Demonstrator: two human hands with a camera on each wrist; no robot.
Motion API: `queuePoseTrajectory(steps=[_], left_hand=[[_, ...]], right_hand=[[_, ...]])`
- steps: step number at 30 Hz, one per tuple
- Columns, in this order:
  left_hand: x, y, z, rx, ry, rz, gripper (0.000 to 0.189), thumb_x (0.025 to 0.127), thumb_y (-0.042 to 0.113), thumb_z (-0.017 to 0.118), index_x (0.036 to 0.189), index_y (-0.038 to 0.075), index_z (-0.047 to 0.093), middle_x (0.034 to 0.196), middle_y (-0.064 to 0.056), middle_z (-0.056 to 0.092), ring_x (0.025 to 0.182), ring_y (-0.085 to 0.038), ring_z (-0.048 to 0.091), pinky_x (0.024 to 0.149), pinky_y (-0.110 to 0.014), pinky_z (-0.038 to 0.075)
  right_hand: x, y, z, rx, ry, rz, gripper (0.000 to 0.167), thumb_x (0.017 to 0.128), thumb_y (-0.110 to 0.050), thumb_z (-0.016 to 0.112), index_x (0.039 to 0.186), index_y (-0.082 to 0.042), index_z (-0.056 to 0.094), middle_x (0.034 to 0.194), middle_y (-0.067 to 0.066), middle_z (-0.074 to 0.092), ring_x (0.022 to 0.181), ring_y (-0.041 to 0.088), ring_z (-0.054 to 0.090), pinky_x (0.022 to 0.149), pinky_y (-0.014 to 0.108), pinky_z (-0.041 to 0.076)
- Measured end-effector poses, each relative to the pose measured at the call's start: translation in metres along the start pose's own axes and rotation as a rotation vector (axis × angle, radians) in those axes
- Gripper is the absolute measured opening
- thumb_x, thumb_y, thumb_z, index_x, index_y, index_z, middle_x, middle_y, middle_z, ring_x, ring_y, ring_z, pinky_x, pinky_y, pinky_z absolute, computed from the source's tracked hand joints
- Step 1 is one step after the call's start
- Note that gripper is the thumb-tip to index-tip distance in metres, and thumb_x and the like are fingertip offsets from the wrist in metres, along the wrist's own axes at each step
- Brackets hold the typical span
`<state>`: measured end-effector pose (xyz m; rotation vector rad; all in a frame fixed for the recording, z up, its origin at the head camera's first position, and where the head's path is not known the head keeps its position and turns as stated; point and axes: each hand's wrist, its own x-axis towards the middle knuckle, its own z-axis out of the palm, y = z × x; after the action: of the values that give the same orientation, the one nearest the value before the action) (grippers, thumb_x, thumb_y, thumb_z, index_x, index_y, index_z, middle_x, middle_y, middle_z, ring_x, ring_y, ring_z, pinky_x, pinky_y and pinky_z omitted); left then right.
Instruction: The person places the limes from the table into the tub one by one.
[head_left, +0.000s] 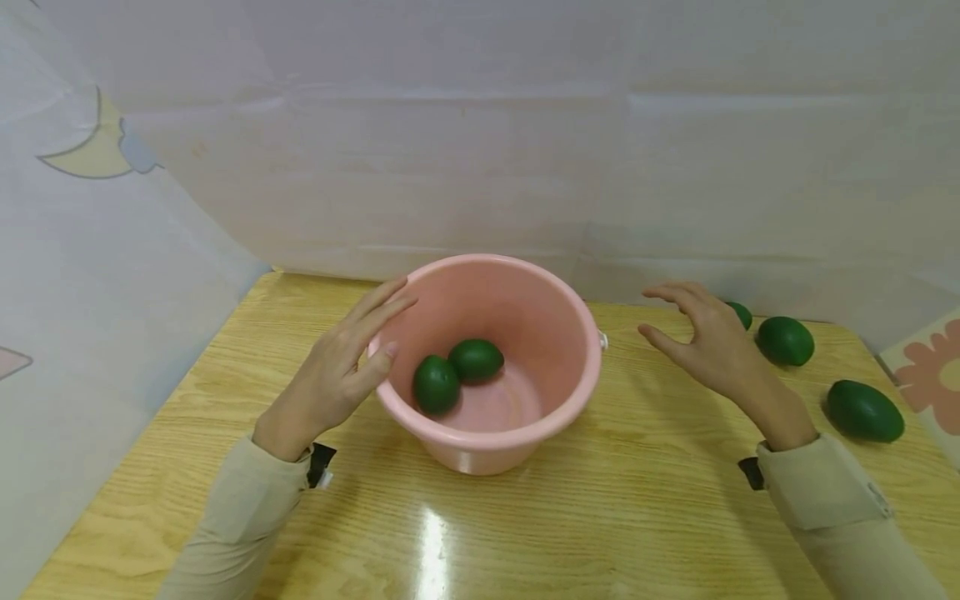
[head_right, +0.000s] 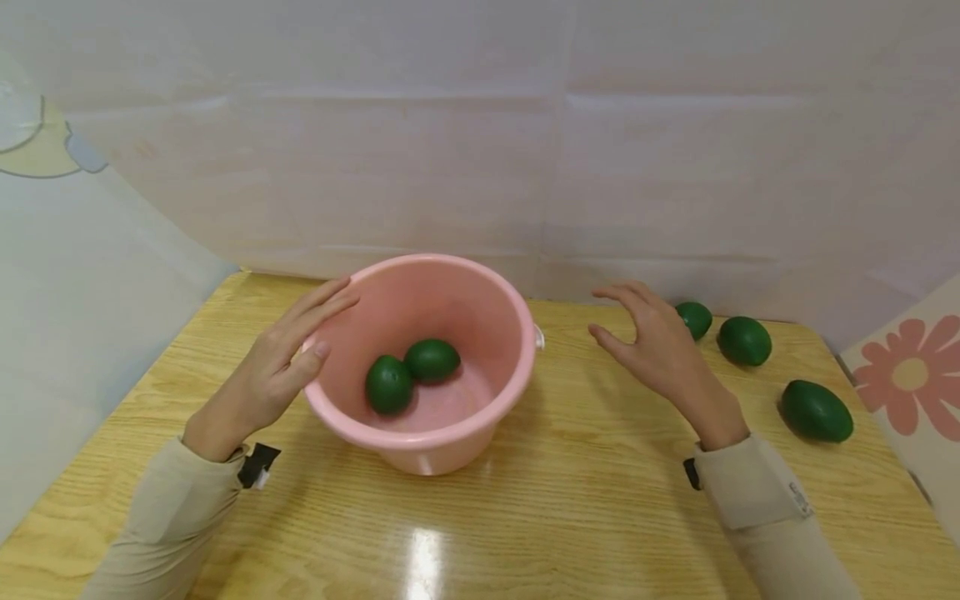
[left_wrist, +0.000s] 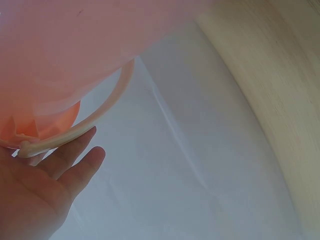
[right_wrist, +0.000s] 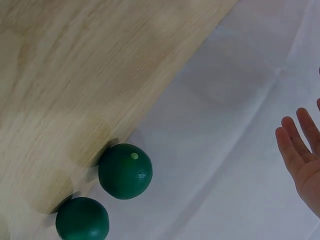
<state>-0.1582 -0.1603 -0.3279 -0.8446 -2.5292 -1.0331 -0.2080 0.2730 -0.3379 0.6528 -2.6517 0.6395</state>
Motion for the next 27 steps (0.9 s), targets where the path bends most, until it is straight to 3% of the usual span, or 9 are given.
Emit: queuePoseTrajectory(steps=[16,27], left_hand=[[0.0,-0.002,0.001,-0.003,0.008,0.019,0.054,0.096,0.022,0.048,0.15,0.018,0.045,0.163,0.001,0.03,0.148,-0.023,0.034,0.11,-0.058,0.036],[0.001,-0.001,0.0,-0.008,0.006,0.02,0.054,0.096,0.022,0.048,0.15,0.017,0.046,0.163,0.001,0.03,0.147,-0.023,0.035,0.11,-0.058,0.036]], right_hand=[[-0.004,0.028,0.001,-0.018,-0.069,0.069,0.055,0.088,-0.022,0.074,0.137,-0.004,0.055,0.135,0.026,0.054,0.109,0.046,0.056,0.08,0.06,0.047],[-0.009,0.048,0.001,-0.034,-0.054,0.083,0.056,0.087,-0.019,0.075,0.136,-0.001,0.056,0.133,0.031,0.055,0.109,0.048,0.056,0.081,0.063,0.045]])
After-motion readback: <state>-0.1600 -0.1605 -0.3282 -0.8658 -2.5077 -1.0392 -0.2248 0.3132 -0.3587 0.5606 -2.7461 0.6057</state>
